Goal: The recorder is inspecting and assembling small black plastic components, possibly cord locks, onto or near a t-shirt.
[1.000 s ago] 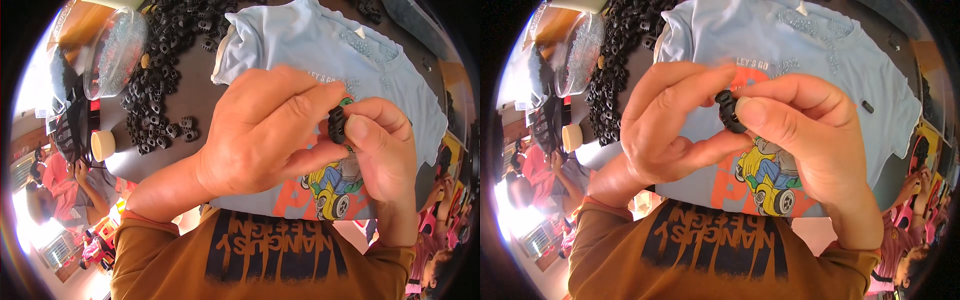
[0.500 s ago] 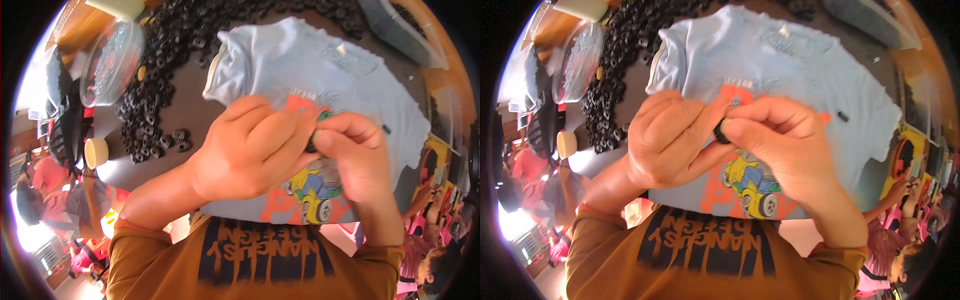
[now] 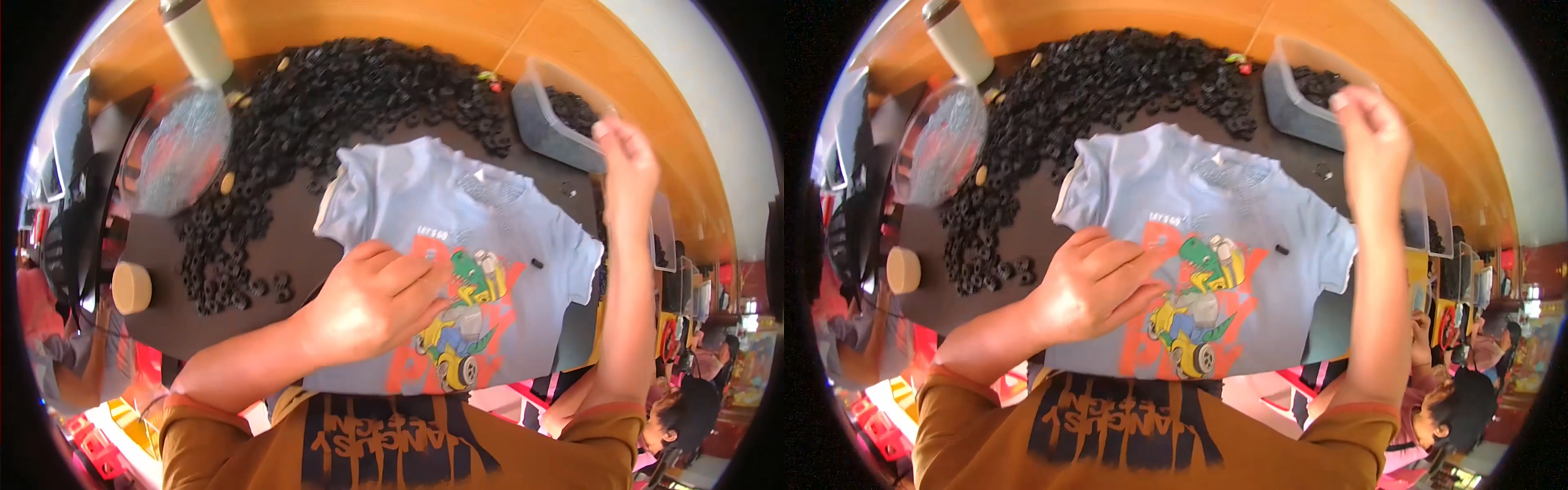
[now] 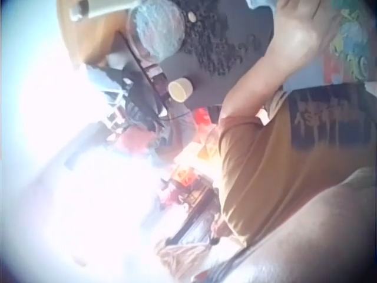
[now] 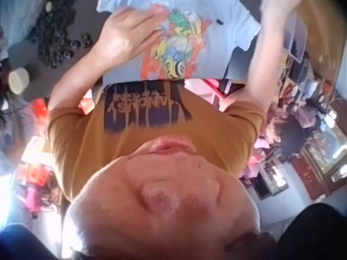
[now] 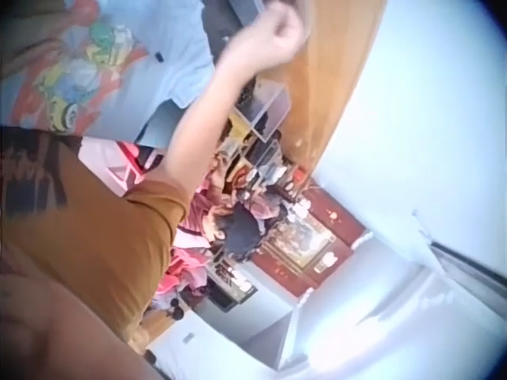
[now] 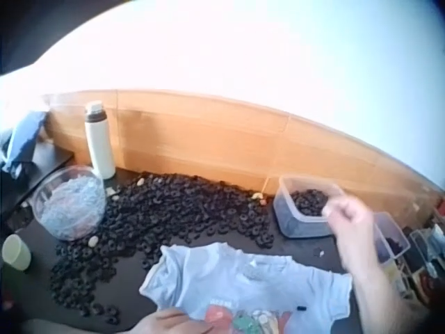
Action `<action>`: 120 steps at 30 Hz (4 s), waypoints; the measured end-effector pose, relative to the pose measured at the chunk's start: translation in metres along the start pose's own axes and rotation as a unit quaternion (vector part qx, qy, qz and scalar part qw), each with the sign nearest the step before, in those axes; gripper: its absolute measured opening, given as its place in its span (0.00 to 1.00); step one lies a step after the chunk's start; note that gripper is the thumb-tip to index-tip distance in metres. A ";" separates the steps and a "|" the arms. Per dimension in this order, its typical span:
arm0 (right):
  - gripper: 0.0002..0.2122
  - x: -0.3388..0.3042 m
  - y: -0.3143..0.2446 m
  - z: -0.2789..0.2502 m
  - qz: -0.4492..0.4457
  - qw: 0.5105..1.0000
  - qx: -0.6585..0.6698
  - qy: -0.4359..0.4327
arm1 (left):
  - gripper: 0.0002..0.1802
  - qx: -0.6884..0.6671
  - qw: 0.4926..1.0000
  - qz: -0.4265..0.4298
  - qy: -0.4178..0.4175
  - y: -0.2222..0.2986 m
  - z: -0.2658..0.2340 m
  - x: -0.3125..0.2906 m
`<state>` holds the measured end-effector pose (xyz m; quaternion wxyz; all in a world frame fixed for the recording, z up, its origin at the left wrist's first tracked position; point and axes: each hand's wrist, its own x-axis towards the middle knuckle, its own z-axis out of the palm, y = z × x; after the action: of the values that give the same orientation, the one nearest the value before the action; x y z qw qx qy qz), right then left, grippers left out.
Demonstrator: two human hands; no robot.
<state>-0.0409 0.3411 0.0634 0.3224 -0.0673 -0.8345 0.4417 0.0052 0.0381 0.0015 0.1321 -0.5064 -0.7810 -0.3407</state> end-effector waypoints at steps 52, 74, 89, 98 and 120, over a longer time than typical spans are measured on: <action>0.11 -0.118 -0.029 0.047 0.178 0.920 0.255 -0.238 | 0.20 0.209 0.932 -0.294 -0.045 0.029 -0.046 -0.122; 0.13 -0.141 -0.021 0.041 0.093 0.870 0.360 -0.323 | 0.07 0.201 0.963 -0.119 -0.134 -0.002 0.003 -0.007; 0.12 -0.141 -0.021 0.042 0.011 0.886 0.301 -0.352 | 0.08 -0.288 0.904 -0.316 -0.024 0.022 -0.015 0.014; 0.14 -0.147 -0.026 0.038 0.083 0.876 0.320 -0.352 | 0.08 -0.197 0.964 -0.174 -0.030 0.013 -0.013 0.014; 0.12 -0.148 -0.020 0.040 0.158 0.870 0.323 -0.338 | 0.12 -0.042 0.986 -0.085 0.140 0.026 0.005 -0.030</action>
<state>0.0543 0.2426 -0.0084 -0.0502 0.0628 -0.6816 0.7273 0.0420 0.0270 -0.0084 0.1895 -0.3907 -0.7797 -0.4511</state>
